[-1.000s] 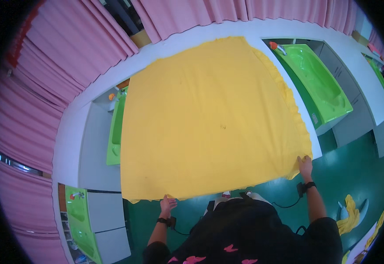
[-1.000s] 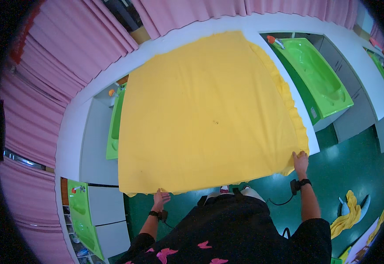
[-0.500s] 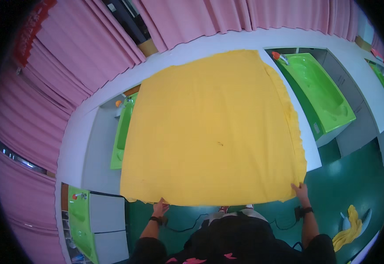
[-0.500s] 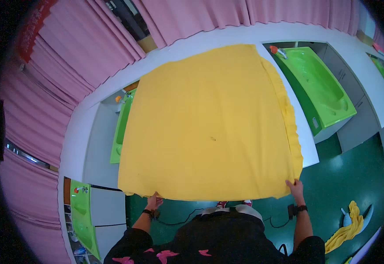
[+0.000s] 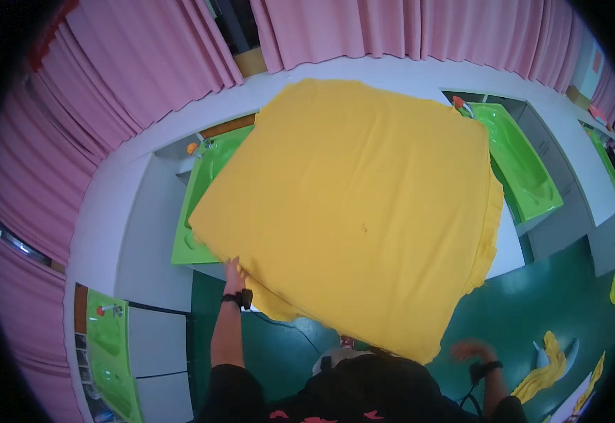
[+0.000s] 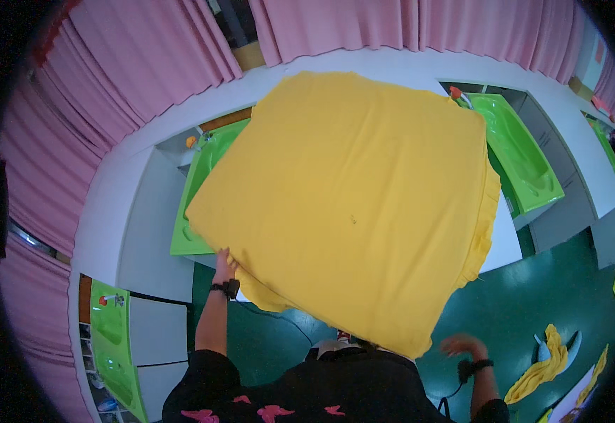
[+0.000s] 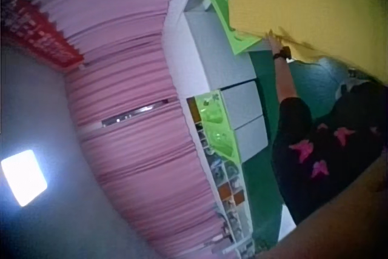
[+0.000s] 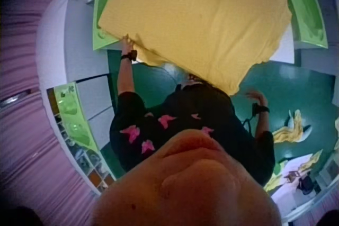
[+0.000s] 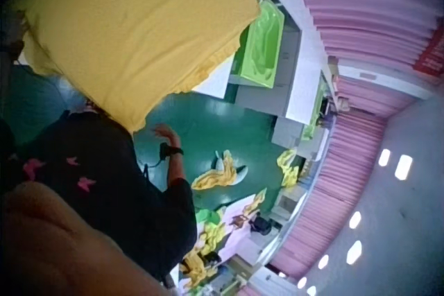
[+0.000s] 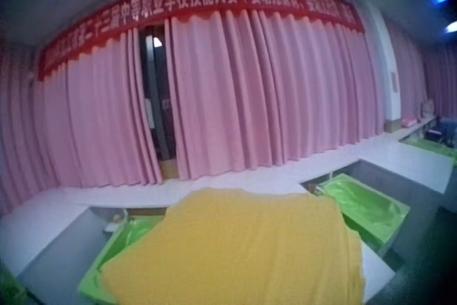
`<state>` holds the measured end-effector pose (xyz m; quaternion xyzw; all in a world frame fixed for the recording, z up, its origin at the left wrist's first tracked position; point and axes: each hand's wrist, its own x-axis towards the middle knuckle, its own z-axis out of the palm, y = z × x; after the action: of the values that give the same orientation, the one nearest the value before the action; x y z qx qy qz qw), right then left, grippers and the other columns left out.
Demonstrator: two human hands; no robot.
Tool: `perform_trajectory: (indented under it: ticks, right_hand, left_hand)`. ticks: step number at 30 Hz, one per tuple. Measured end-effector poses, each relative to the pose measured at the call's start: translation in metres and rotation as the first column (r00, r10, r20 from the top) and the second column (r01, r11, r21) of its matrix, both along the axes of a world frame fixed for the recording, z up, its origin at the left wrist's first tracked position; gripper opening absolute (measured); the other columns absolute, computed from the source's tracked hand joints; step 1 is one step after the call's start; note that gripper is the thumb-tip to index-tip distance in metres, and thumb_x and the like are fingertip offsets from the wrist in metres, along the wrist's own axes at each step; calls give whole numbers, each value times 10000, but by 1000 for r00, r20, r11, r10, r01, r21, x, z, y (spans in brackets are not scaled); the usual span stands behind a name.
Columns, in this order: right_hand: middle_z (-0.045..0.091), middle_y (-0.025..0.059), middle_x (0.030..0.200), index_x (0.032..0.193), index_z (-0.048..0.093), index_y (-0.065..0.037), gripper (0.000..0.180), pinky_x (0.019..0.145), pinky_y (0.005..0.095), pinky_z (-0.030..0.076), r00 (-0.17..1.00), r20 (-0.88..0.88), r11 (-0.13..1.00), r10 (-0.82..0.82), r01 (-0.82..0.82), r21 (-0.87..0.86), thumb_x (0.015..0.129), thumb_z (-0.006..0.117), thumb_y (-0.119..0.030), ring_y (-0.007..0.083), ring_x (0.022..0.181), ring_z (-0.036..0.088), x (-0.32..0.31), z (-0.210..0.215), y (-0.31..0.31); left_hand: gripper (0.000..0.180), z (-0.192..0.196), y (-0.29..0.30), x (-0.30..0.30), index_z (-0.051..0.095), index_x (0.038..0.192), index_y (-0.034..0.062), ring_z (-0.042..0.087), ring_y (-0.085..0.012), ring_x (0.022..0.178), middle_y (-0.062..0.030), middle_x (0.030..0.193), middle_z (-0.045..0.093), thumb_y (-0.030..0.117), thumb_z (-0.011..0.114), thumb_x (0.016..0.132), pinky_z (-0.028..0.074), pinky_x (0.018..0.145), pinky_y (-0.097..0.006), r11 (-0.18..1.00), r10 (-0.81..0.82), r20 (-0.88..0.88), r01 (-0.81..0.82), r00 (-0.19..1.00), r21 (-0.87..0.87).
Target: The recorder lays out a yellow sheet and a pink mat on tables in a childcare-like environment.
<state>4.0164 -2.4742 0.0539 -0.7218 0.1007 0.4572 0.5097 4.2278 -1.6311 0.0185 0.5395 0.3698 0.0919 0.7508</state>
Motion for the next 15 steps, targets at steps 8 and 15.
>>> perform_trajectory:
  ticks: [8,15]
  right_hand:
    - [691,142,800,919,683,2,460,563,352,542,884,428,829,-191,378,-411,830,641,-447,250,645,681,146,37,145]
    - [687,55,880,1066,643,-42,407,485,257,486,767,230,799,-599,593,105,764,778,-278,148,605,638,132,-11,139]
  left_hand:
    - [600,-31,-68,-34,413,1356,-9,286,-376,1371,-239,1441,352,255,612,856,242,1128,-454,312,-417,-301,447,857,838]
    - [650,24,-153,-111,366,1349,-74,227,-453,1370,-283,1471,249,240,622,840,236,1128,-483,51,-540,-368,466,757,883]
